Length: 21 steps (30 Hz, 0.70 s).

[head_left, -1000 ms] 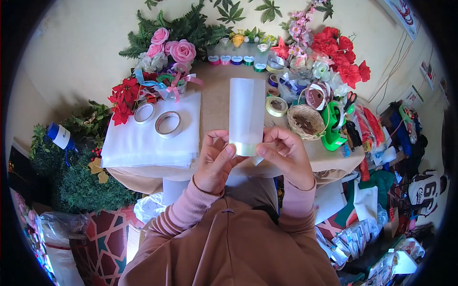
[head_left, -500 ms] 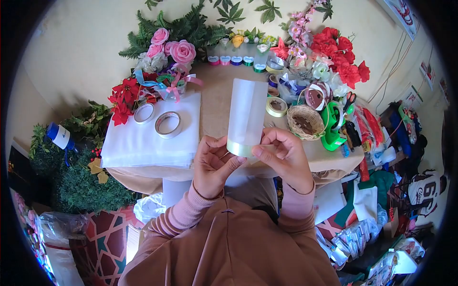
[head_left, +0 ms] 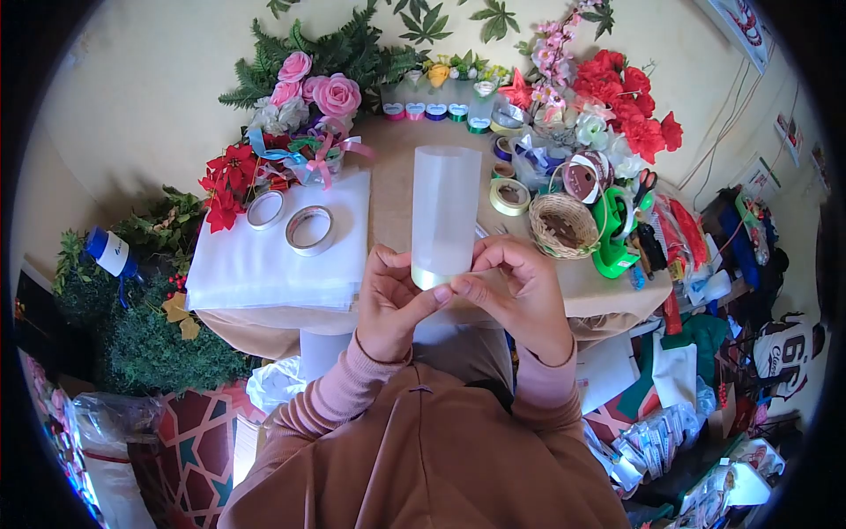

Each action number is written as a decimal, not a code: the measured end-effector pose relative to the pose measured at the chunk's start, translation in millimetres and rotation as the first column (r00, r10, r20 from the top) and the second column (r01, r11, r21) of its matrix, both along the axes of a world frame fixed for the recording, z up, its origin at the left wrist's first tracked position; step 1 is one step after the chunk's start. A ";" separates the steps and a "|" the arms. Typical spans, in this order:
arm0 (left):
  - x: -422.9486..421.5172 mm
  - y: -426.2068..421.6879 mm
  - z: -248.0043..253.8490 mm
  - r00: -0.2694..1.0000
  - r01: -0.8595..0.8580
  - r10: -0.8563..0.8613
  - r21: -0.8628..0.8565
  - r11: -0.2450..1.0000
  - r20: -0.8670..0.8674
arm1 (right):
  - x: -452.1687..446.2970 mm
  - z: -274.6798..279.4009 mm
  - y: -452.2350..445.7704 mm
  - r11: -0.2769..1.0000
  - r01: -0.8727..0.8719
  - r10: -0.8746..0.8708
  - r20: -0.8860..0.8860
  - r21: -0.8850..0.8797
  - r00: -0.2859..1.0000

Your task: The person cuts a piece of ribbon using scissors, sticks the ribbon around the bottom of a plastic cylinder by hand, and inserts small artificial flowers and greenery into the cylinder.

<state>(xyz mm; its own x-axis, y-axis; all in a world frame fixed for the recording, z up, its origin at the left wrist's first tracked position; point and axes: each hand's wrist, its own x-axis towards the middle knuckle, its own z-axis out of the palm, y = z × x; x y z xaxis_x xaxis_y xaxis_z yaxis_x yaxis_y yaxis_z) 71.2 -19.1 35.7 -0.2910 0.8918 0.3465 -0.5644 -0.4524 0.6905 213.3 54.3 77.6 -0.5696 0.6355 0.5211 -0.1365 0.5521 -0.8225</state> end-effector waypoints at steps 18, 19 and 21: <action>-5.1 -0.7 2.4 0.948 0.247 -0.231 -0.047 0.968 0.218 | 5.6 5.7 -6.2 0.974 -0.126 0.112 -0.081 -0.190 0.990; -5.3 -0.8 2.2 0.948 0.247 -0.232 -0.047 0.968 0.218 | 5.1 6.0 -6.4 0.973 -0.126 0.110 -0.090 -0.194 0.990; -5.9 -1.0 1.0 0.939 0.277 -0.259 -0.050 0.960 0.225 | 4.7 5.5 -6.0 0.979 -0.104 0.093 -0.071 -0.178 0.993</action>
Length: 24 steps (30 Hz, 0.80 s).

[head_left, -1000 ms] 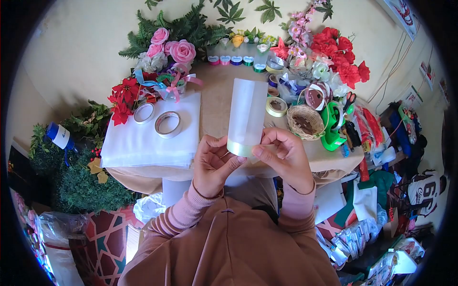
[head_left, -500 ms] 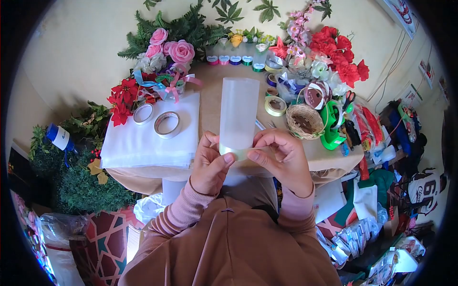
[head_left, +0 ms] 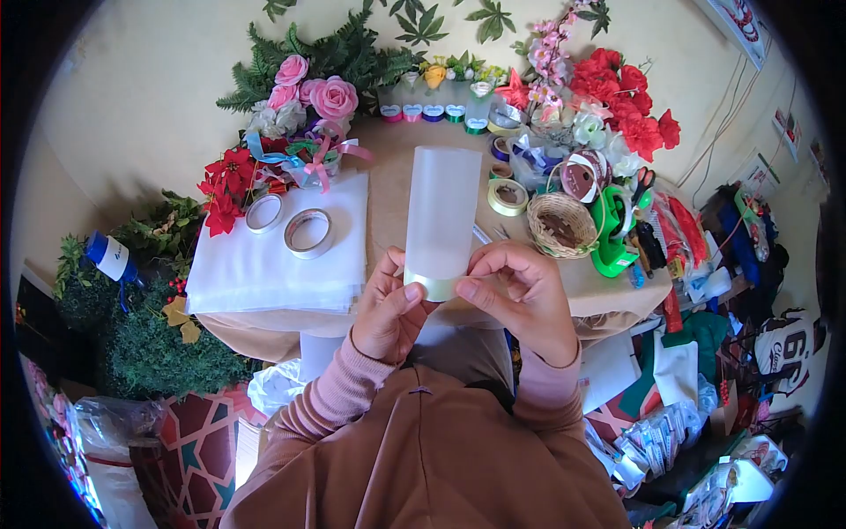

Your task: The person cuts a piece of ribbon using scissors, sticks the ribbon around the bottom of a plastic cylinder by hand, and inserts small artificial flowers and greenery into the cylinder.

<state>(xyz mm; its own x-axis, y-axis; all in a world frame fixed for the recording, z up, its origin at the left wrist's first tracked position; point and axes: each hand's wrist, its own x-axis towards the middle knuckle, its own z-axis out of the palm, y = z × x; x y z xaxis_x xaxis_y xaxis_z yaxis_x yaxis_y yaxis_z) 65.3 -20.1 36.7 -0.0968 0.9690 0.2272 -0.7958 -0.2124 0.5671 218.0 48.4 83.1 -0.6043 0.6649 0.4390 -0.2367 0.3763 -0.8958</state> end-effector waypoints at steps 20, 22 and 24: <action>3.5 3.1 -8.9 0.949 -0.203 0.225 0.121 0.972 -0.221 | -4.8 -1.4 2.0 0.937 0.216 -0.248 0.087 0.275 0.965; 1.8 4.9 -13.9 0.920 -0.217 0.258 0.166 0.962 -0.296 | -6.3 -2.7 2.0 0.938 0.217 -0.248 0.087 0.269 0.965; -1.0 5.9 -17.7 0.944 -0.172 0.192 0.097 0.980 -0.268 | -5.8 -3.4 2.3 0.951 0.202 -0.230 0.099 0.233 0.968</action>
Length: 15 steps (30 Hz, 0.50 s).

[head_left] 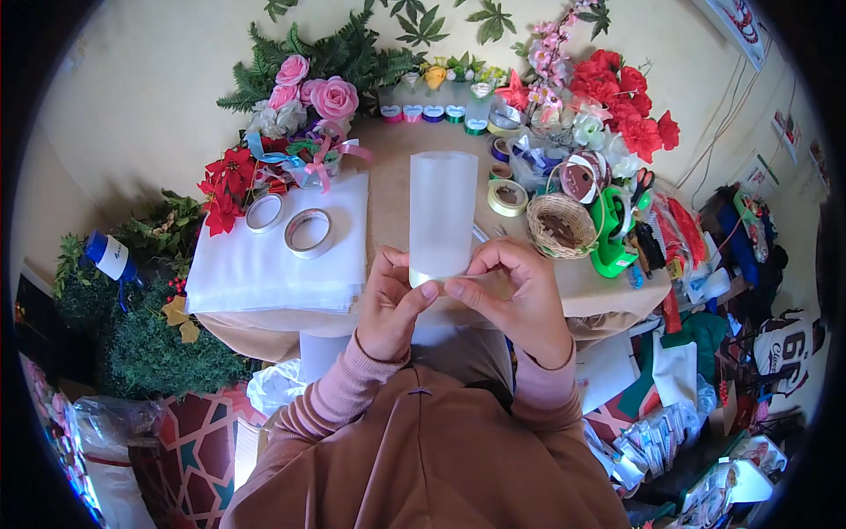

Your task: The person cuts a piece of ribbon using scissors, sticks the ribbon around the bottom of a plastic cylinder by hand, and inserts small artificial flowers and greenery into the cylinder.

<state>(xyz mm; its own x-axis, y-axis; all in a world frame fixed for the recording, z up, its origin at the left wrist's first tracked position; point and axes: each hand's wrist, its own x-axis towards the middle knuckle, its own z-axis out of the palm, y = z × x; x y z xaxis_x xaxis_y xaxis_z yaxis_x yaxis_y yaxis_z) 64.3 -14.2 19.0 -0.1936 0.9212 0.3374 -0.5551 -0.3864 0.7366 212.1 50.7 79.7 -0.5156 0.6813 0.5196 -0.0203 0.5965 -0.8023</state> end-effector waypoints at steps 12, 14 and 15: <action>1.4 -3.8 13.5 0.968 0.185 -0.159 -0.124 0.975 0.194 | 5.4 4.3 -1.6 0.927 -0.216 0.180 -0.142 -0.305 0.973; 2.1 -4.4 15.1 0.968 0.184 -0.159 -0.120 0.976 0.196 | 5.6 4.4 -1.8 0.927 -0.222 0.187 -0.140 -0.303 0.972; 2.3 -4.7 15.6 0.967 0.184 -0.158 -0.117 0.976 0.199 | 5.2 4.6 -2.4 0.923 -0.224 0.186 -0.147 -0.312 0.971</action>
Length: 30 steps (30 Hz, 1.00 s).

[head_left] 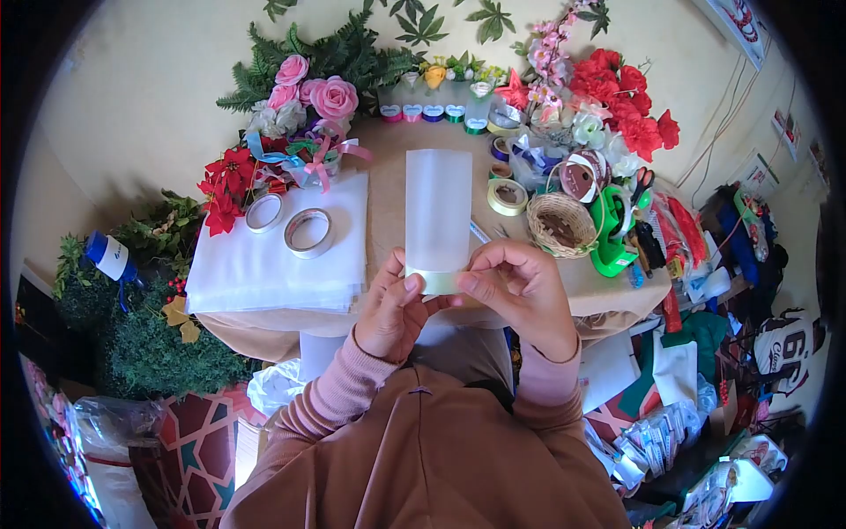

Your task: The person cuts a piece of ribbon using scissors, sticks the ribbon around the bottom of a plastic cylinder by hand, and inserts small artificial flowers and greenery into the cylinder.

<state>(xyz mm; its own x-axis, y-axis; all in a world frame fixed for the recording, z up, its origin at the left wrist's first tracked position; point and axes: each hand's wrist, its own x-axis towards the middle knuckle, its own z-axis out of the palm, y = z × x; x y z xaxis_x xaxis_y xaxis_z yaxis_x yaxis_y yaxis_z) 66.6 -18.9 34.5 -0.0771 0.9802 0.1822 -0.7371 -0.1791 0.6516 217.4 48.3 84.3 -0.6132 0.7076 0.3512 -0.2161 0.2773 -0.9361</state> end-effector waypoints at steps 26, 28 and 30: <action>-2.4 -0.4 2.1 0.997 0.047 -0.045 0.033 0.998 -0.058 | -0.3 0.8 -4.1 0.984 0.080 -0.086 0.028 0.161 0.996; -2.5 -0.4 2.2 0.997 0.051 -0.049 0.037 0.998 -0.060 | -0.1 1.4 -3.9 0.979 0.083 -0.091 0.037 0.186 0.995; -2.0 -0.8 2.5 0.997 0.050 -0.048 0.032 0.998 -0.053 | -0.4 0.0 -4.1 0.981 0.088 -0.096 0.035 0.175 0.995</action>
